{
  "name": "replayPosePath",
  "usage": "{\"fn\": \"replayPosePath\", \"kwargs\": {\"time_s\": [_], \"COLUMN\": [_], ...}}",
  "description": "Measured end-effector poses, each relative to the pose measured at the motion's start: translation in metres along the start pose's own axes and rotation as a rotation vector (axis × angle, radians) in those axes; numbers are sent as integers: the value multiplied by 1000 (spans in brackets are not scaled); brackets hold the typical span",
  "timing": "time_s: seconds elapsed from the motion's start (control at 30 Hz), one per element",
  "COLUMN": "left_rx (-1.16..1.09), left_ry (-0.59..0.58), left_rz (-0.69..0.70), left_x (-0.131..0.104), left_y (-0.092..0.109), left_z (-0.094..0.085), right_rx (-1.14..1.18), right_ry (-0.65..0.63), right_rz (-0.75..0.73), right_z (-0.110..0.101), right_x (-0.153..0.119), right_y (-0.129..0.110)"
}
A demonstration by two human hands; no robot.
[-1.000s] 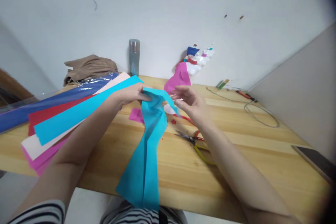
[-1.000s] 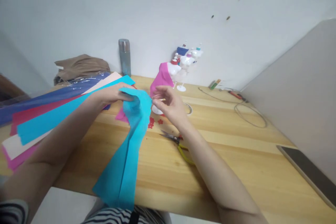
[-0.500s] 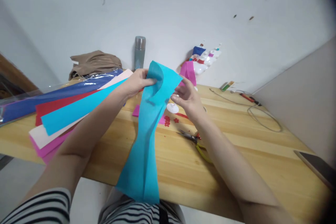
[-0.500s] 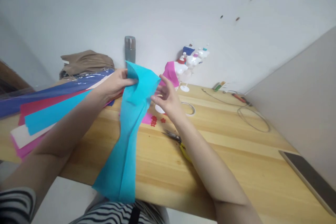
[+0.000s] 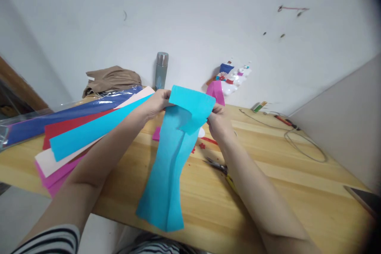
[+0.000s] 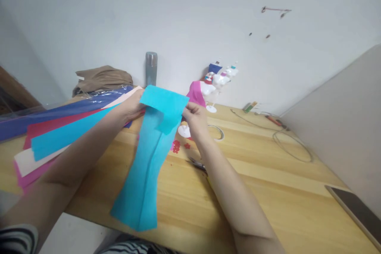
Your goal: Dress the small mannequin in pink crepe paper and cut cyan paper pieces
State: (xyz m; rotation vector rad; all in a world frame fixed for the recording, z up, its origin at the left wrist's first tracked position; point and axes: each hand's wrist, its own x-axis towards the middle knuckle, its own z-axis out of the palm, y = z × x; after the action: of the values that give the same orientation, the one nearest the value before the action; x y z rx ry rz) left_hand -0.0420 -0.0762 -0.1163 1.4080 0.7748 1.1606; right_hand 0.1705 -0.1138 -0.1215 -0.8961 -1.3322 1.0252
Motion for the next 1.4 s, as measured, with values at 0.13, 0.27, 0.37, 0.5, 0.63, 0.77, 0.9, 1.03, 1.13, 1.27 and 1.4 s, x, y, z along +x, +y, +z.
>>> {"fn": "replayPosePath", "kwargs": {"time_s": [0.13,0.27,0.37,0.5,0.63,0.77,0.9,1.03,1.13,1.27,1.4], "left_rx": [0,-24,-81,-143,-214,-176,-134,-139,-166,-210,-129], "left_ry": [7,17,14,27,-20,-83,-83,2,19,-136,-149], "left_rz": [-4,-6,-51,-142,-328,-410,-340,-253,-199,-228,-192], "left_x": [1,-4,-5,1,6,4,2,1,-1,-4,-8], "left_y": [2,7,8,7,7,5,3,5,8,8,11], "left_z": [3,10,11,5,-2,-1,3,3,3,2,2], "right_rx": [24,31,15,-48,-49,-1,111,202,132,43,-103], "right_ry": [-22,-3,3,4,23,15,19,-71,-153,-86,-9], "right_rz": [26,-14,-16,-41,-18,43,130,267,316,199,20], "right_z": [-3,-2,-4,-8,-10,-9,-8,-5,2,6,-1], "right_x": [-1,-2,-3,-4,-3,-3,-4,-8,-13,-14,-11], "right_y": [4,5,6,9,12,11,4,-1,1,7,3]}}
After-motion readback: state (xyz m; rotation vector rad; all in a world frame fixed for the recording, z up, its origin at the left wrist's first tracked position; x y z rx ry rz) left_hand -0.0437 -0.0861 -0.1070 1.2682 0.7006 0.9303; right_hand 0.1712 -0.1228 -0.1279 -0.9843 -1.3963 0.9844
